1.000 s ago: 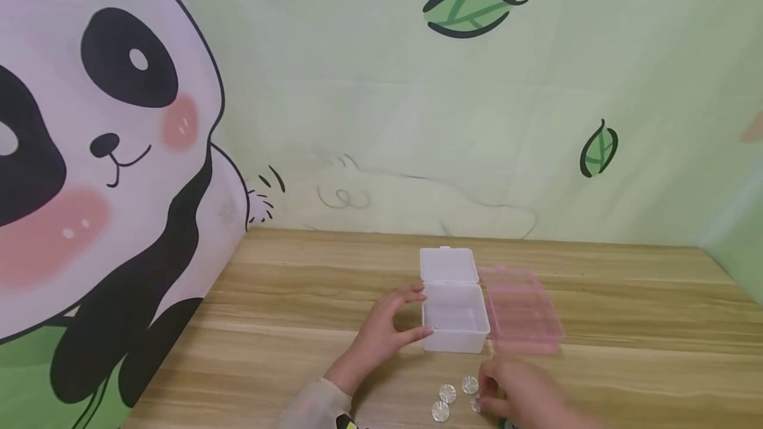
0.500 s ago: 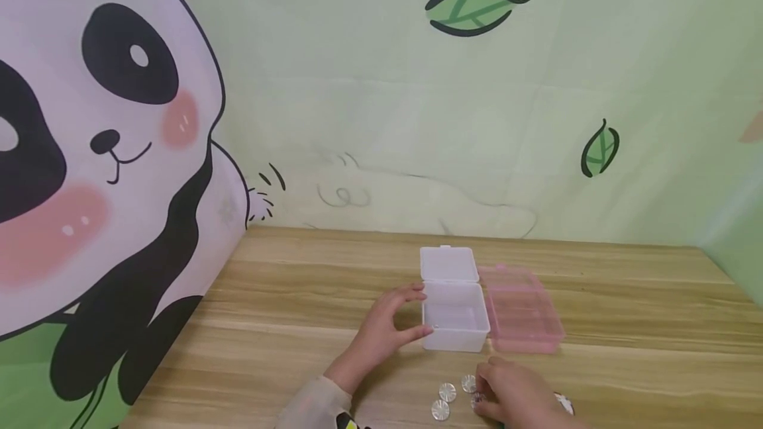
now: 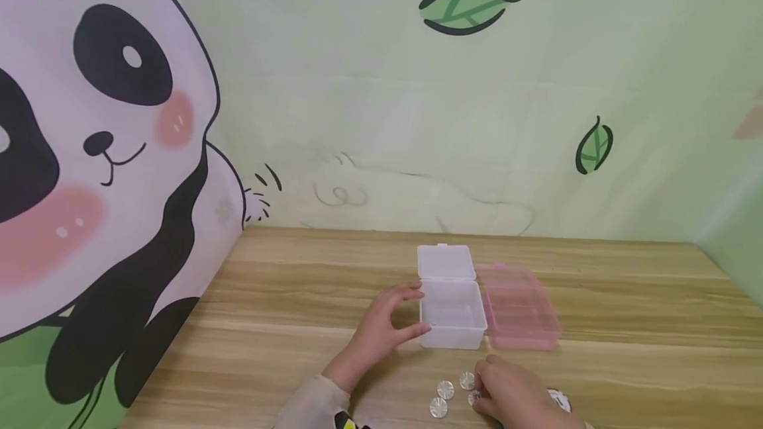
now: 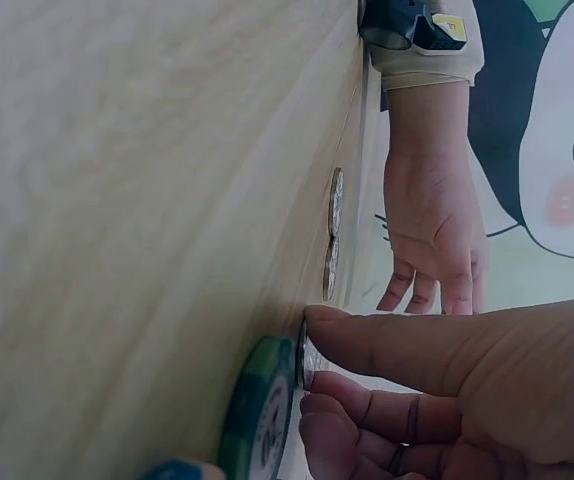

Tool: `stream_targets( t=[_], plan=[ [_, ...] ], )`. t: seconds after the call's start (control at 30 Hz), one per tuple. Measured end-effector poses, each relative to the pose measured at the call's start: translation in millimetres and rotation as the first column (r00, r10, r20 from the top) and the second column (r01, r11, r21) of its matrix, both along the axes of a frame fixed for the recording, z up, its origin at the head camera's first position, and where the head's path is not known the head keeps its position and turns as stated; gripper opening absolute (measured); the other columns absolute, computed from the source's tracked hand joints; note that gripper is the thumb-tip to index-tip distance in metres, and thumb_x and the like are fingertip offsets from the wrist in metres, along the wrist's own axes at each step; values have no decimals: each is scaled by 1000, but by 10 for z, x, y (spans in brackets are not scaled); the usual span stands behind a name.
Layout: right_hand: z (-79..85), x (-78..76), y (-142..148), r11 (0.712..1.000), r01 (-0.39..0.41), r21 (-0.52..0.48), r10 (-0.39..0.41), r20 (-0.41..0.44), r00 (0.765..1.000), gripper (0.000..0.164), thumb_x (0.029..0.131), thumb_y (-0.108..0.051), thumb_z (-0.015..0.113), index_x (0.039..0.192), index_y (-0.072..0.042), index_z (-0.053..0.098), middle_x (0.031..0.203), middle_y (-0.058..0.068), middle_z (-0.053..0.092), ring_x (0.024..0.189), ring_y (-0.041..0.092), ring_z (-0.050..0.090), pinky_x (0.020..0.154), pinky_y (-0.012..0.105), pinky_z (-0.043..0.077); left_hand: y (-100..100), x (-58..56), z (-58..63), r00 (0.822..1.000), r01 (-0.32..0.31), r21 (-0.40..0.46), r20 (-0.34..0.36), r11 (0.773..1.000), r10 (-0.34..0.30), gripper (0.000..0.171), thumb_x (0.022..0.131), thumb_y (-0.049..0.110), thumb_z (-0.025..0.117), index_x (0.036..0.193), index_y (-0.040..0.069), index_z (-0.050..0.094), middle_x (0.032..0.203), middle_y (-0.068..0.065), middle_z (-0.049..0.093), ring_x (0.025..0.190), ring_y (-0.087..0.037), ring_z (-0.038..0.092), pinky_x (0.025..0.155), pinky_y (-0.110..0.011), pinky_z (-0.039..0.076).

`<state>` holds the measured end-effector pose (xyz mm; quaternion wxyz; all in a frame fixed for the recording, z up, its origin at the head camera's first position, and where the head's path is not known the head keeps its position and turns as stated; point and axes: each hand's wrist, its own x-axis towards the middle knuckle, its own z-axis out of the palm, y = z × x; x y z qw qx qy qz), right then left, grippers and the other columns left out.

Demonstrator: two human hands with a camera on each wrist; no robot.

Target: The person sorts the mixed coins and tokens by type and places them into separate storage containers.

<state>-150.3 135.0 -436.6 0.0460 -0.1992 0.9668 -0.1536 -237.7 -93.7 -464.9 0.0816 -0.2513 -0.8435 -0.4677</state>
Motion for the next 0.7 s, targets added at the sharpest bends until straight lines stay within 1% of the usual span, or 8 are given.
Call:
stream_targets(
  t=[0.13,0.3,0.4,0.57,0.7],
  plan=[
    [10,-11,0,1000,5,-20,-5,23,1000,28,73,-19,81,73,-16,53,69,-8,44,60,5,37,52,22,33,-3,-3,9,1000,-4,-2,9,1000,4,48,78,30,78,120,15,61,142,-1,53,134,-27,46,112,-53,34],
    [6,-15,28,996,0,-84,5,58,998,29,74,-19,79,73,-18,50,63,-9,43,56,4,36,50,22,30,-3,-1,4,1000,-12,-4,29,1000,12,48,78,32,78,120,16,61,143,1,53,135,-25,45,113,-52,33],
    [13,-25,43,994,-3,-114,14,94,996,30,76,-19,78,74,-18,49,62,-9,44,55,4,36,49,22,31,-4,-1,-3,999,-12,-3,35,1000,13,49,78,33,78,121,16,61,143,1,53,135,-25,45,113,-52,33],
    [56,-43,66,988,-26,-149,47,139,989,27,79,-19,76,75,-20,50,63,-11,47,55,3,39,49,21,34,-6,5,3,999,-9,2,38,1000,8,49,78,33,77,121,15,61,143,0,53,135,-26,45,113,-53,33],
    [97,-52,87,982,-47,-183,74,147,986,24,81,-21,75,76,-21,51,64,-12,48,56,2,40,50,20,35,-6,8,23,999,-10,-1,35,1000,10,48,79,33,77,121,15,61,142,1,53,135,-25,45,113,-52,33]
  ],
)
